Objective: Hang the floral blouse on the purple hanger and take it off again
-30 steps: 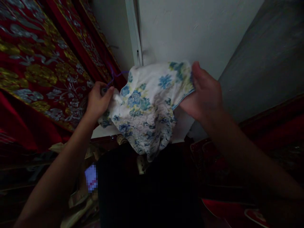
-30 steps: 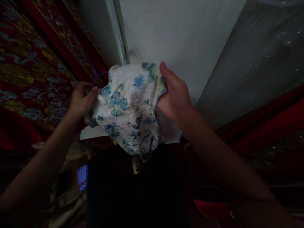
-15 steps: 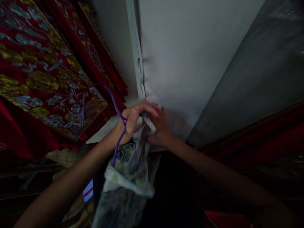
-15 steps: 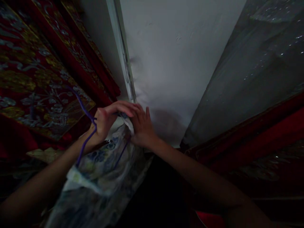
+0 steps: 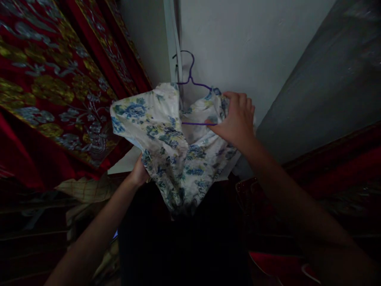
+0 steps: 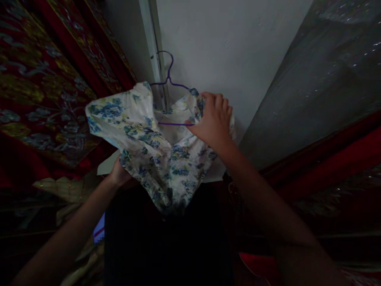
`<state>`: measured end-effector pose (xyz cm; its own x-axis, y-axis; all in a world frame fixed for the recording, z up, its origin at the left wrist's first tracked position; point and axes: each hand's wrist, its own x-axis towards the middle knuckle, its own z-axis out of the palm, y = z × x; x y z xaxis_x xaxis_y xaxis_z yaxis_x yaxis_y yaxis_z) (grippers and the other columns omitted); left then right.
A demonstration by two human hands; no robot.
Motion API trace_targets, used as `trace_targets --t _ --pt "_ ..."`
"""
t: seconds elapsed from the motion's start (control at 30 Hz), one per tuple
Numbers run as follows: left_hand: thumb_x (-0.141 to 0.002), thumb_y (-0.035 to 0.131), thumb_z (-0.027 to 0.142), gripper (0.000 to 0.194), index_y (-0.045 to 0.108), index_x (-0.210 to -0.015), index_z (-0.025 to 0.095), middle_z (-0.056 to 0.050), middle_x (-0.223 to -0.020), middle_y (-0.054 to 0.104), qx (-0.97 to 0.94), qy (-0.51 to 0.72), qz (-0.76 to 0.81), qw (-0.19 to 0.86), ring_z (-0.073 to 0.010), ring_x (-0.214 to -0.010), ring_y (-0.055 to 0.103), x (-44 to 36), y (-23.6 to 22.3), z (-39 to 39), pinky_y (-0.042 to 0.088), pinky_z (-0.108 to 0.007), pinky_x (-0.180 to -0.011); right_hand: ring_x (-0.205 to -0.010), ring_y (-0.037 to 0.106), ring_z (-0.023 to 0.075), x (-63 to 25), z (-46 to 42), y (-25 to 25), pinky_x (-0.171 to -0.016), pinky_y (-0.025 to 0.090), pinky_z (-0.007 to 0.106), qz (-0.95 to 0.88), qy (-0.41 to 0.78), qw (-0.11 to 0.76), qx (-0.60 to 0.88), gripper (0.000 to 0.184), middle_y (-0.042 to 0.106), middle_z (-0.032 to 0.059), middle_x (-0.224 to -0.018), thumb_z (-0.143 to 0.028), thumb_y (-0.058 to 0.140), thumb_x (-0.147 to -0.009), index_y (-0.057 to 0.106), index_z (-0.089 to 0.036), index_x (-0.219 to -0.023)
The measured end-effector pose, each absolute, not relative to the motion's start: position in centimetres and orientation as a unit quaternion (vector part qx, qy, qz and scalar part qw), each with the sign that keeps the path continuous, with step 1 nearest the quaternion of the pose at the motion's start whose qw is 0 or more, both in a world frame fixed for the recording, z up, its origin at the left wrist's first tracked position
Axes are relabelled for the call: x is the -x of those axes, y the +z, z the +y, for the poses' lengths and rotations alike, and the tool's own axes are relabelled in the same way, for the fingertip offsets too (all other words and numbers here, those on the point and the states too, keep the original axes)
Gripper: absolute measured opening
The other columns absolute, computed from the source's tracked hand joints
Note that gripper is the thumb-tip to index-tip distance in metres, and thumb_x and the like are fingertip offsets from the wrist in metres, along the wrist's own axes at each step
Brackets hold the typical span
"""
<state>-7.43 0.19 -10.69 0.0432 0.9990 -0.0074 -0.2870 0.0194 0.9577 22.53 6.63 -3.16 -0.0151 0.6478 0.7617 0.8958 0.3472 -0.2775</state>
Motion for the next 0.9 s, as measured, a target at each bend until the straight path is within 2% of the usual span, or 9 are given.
trace_targets --t 0.13,0.2,0.27,0.33,0.43,0.53,0.63,0.8,0.9 --pt "-0.078 0.041 0.092 0.083 0.067 -0.126 0.030 -0.005 -0.132 0.072 -0.336 0.674 0.395 0.526 -0.0305 -0.146 0.047 7.1 -13.0 -1.2 0.049 -0.047 -0.115 -0.134 0.040 0.0474 -20.4 5.8 -3.0 -0.109 0.034 0.068 -0.727 -0.122 0.400 0.544 0.092 0.046 0.0207 -0.141 -0.050 0.081 -0.073 0.040 -0.020 -0.149" --pt "-0.075 0.063 0.083 0.074 0.066 -0.128 0.032 -0.003 -0.133 0.071 -0.324 0.697 0.420 0.483 -0.0293 -0.148 0.045 7.2 -14.2 -2.4 0.046 -0.043 -0.118 -0.135 0.040 0.0464 -20.4 4.4 -3.4 -0.110 0.034 0.067 -0.739 -0.108 0.390 0.539 0.093 0.045 0.0199 -0.142 -0.050 0.079 -0.074 0.038 -0.021 -0.152" --pt "-0.069 0.085 0.058 0.064 0.069 -0.124 0.030 -0.002 -0.128 0.074 -0.340 0.674 0.463 0.464 -0.0312 -0.142 0.053 7.1 -15.5 -3.9 0.046 -0.041 -0.118 -0.137 0.039 0.0457 -20.8 2.9 -3.9 -0.112 0.033 0.066 -0.753 -0.102 0.384 0.524 0.092 0.044 0.0192 -0.146 -0.051 0.076 -0.077 0.036 -0.022 -0.155" --pt "-0.068 0.090 0.044 0.055 0.073 -0.117 0.025 -0.004 -0.120 0.077 -0.339 0.643 0.489 0.482 -0.0334 -0.131 0.063 6.6 -16.7 -5.4 0.049 -0.041 -0.114 -0.141 0.036 0.0453 -21.4 1.4 -4.7 -0.113 0.032 0.067 -0.764 -0.096 0.396 0.501 0.088 0.043 0.0174 -0.151 -0.052 0.073 -0.079 0.037 -0.025 -0.155" --pt "-0.075 0.085 0.044 0.048 0.073 -0.117 0.023 -0.006 -0.118 0.078 -0.276 0.653 0.486 0.512 -0.0331 -0.127 0.066 5.4 -17.4 -7.3 0.052 -0.043 -0.112 -0.142 0.039 0.0407 -21.0 -0.8 -7.3 -0.113 0.035 0.063 -0.734 -0.034 0.491 0.469 0.073 0.047 0.0145 -0.150 -0.053 0.067 -0.084 0.045 -0.027 -0.148" --pt "-0.076 0.084 0.042 0.055 0.068 -0.127 0.029 -0.003 -0.124 0.076 -0.229 0.670 0.472 0.526 -0.0316 -0.132 0.063 4.1 -17.1 -8.5 0.053 -0.044 -0.112 -0.121 0.059 0.0315 -18.5 -3.2 -12.1 -0.103 0.048 0.053 -0.629 0.175 0.584 0.483 0.040 0.065 0.0112 -0.127 -0.056 0.052 -0.094 0.061 -0.027 -0.121" --pt "-0.075 0.084 0.042 0.062 0.064 -0.133 0.032 -0.003 -0.127 0.075 -0.219 0.657 0.453 0.562 -0.0326 -0.133 0.061 3.3 -16.5 -9.4 0.053 -0.046 -0.113 -0.077 0.064 0.0273 -14.6 -5.4 -17.2 -0.076 0.054 0.046 -0.565 0.454 0.494 0.480 0.053 0.070 0.0098 -0.087 -0.068 0.034 -0.098 0.063 -0.024 -0.091" --pt "-0.070 0.088 0.044 0.068 0.065 -0.132 0.030 -0.005 -0.128 0.075 -0.208 0.646 0.432 0.594 -0.0341 -0.133 0.062 2.6 -16.2 -10.3 0.052 -0.046 -0.114 -0.087 0.064 0.0261 -10.7 -6.9 -19.1 -0.084 0.053 0.040 -0.548 0.526 0.499 0.417 0.040 0.067 0.0052 -0.083 -0.062 0.054 -0.093 0.063 -0.024 -0.085" --pt "-0.067 0.090 0.045 0.072 0.065 -0.133 0.027 -0.007 -0.127 0.075 -0.197 0.650 0.431 0.594 -0.0341 -0.130 0.064 2.3 -16.1 -10.5 0.050 -0.045 -0.115 -0.074 0.061 0.0216 -11.0 -6.8 -18.0 -0.071 0.052 0.034 -0.534 0.557 0.501 0.392 0.038 0.064 0.0020 -0.076 -0.061 0.063 -0.088 0.064 -0.023 -0.087"
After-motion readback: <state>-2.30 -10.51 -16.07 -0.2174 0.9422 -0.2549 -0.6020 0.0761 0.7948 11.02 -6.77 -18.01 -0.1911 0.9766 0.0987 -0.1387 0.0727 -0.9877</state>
